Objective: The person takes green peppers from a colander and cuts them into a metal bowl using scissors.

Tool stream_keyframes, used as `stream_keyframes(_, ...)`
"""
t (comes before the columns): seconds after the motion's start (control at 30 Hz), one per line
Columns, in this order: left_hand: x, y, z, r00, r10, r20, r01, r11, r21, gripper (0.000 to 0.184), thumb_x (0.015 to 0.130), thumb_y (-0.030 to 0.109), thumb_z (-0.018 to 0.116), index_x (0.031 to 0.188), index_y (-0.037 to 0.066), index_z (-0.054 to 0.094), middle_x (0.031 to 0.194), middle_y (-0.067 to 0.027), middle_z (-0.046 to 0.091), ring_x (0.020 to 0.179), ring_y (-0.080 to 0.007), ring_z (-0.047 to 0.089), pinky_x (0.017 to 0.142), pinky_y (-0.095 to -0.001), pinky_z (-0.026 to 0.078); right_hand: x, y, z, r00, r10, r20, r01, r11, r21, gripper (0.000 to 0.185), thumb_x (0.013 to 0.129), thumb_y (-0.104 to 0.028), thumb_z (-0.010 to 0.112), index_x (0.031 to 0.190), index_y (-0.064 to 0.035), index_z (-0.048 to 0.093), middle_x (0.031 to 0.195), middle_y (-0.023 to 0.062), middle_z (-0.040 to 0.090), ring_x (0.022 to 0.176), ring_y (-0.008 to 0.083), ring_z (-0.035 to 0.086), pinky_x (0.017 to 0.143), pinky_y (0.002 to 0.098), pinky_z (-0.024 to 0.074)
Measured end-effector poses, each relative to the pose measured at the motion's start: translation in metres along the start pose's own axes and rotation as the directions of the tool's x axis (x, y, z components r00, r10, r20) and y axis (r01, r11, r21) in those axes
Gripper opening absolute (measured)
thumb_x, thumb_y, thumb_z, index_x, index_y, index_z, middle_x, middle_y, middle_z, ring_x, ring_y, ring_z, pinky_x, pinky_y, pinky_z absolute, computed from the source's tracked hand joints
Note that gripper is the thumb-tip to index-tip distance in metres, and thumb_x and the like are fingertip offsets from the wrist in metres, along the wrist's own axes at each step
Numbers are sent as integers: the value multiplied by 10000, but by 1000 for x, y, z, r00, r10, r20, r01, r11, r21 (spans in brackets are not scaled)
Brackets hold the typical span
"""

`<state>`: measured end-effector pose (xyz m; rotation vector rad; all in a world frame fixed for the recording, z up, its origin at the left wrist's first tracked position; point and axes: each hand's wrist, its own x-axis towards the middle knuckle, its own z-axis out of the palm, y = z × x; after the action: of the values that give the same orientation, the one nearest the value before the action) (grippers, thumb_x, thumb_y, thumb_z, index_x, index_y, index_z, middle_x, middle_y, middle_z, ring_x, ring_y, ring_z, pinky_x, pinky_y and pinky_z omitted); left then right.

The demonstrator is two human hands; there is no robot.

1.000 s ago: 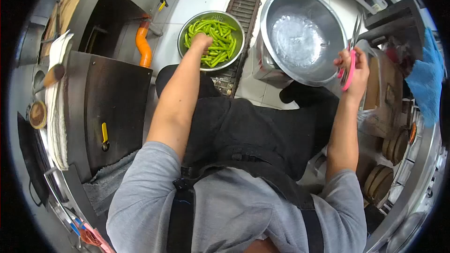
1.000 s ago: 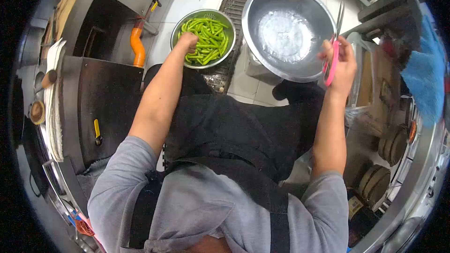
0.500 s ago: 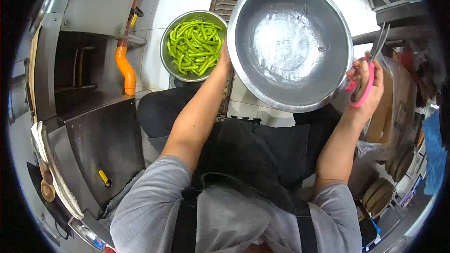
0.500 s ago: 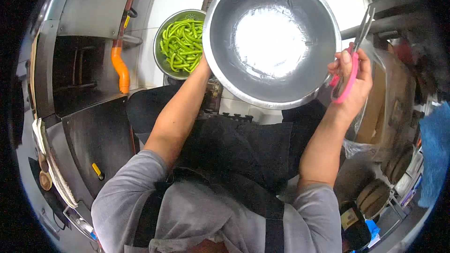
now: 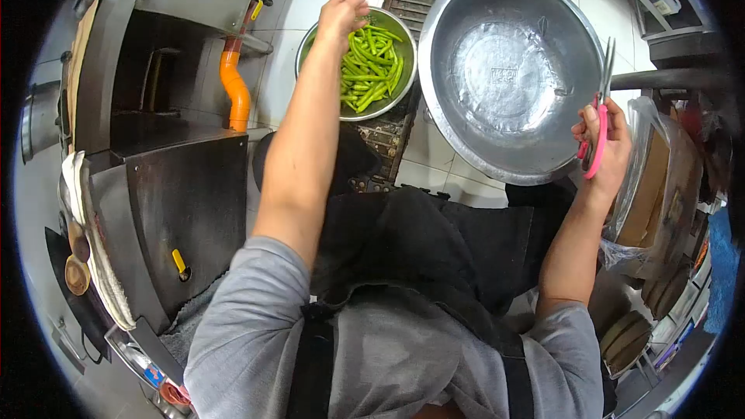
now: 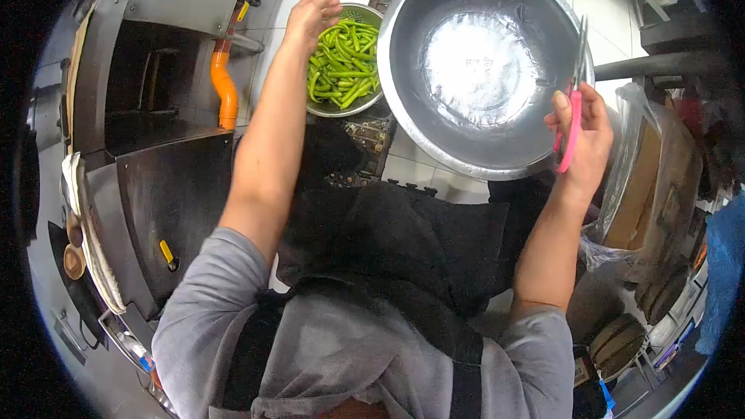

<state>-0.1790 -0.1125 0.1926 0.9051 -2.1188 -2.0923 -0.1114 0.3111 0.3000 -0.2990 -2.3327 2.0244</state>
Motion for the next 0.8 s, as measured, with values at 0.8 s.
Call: stream_keyframes(0.8,96,-150,-27,997,-68,-32,59,446,893,316,790,249,557,1036,73,647,1037,-208,657,996,-313,634,852,-415,498,7,4,7,992,-4,124,-16,987,160,595,742,-252,787,1192,37,527,929,129,635,721,184,626,654,283,513)
